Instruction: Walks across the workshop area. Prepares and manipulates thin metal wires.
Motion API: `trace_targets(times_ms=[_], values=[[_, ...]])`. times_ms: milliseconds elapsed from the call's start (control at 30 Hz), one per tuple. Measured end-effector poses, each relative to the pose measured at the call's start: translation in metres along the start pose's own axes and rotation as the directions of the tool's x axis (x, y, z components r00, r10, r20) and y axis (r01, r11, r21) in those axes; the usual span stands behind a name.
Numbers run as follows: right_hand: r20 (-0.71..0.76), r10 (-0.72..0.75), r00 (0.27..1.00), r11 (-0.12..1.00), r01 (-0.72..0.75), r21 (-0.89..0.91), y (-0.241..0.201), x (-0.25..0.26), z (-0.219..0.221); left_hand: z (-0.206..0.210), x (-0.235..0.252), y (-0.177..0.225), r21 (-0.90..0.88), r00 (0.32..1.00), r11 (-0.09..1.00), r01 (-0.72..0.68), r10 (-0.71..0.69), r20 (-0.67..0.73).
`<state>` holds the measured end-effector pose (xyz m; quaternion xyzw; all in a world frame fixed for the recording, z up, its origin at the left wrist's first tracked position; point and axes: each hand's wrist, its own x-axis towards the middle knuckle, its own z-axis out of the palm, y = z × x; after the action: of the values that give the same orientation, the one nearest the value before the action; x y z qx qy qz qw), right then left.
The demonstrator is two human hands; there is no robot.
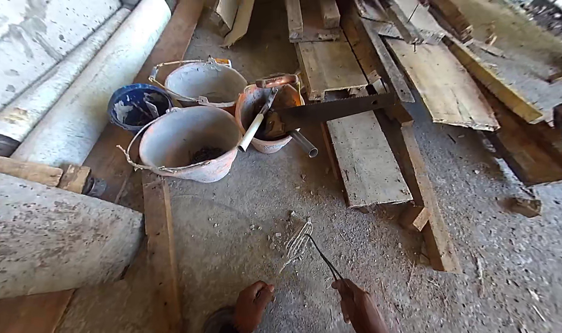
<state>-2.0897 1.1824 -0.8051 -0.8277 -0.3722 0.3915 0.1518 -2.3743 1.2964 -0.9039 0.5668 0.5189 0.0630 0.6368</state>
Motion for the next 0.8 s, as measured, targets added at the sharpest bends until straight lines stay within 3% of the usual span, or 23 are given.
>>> trace_targets(times_ms=[67, 167, 267, 333, 367, 467, 500, 567, 700, 800], values=[[-0.076, -0.075, 0.994, 0.997, 0.077, 0.019, -0.003, -0.013, -0.004, 0.002, -0.009, 0.006, 0.08, 0.987, 0.995, -0.06, 0.071, -0.145], [-0.086, -0.222, 0.971, 0.975, 0.22, -0.037, -0.02, -0.026, -0.023, 0.0, -0.016, 0.04, 0.411, 0.864, 0.865, -0.287, 0.42, -0.28], [0.052, -0.363, 0.93, 0.928, 0.366, -0.072, -0.037, -0.027, -0.039, 0.01, -0.017, 0.077, 0.582, 0.746, 0.639, -0.503, 0.661, -0.082], [0.119, -0.445, 0.887, 0.893, 0.45, -0.013, -0.051, -0.019, -0.043, 0.02, -0.013, 0.093, 0.617, 0.695, 0.517, -0.594, 0.715, 0.07], [0.133, -0.49, 0.862, 0.872, 0.484, 0.078, -0.058, -0.014, -0.043, 0.024, -0.01, 0.098, 0.583, 0.685, 0.51, -0.632, 0.72, 0.112], [0.131, -0.558, 0.82, 0.758, 0.438, 0.484, -0.065, -0.005, -0.038, 0.03, -0.007, 0.11, 0.233, 0.82, 0.787, -0.571, 0.561, 0.115], [0.144, -0.522, 0.84, 0.762, 0.384, 0.521, -0.065, -0.003, -0.032, 0.032, -0.006, 0.111, 0.086, 0.856, 0.852, -0.516, 0.514, 0.048], [0.211, -0.417, 0.884, 0.841, 0.286, 0.46, -0.06, -0.002, -0.01, 0.037, -0.003, 0.114, -0.115, 0.889, 0.882, -0.457, 0.45, -0.081], [0.295, -0.455, 0.84, 0.867, 0.343, 0.361, -0.059, -0.006, 0.034, 0.043, 0.005, 0.115, -0.166, 0.894, 0.882, -0.442, 0.416, -0.166], [0.136, -0.457, 0.879, 0.845, 0.381, 0.375, -0.057, 0.0, 0.042, 0.035, 0.012, 0.108, 0.004, 0.873, 0.882, -0.471, 0.466, -0.146]])
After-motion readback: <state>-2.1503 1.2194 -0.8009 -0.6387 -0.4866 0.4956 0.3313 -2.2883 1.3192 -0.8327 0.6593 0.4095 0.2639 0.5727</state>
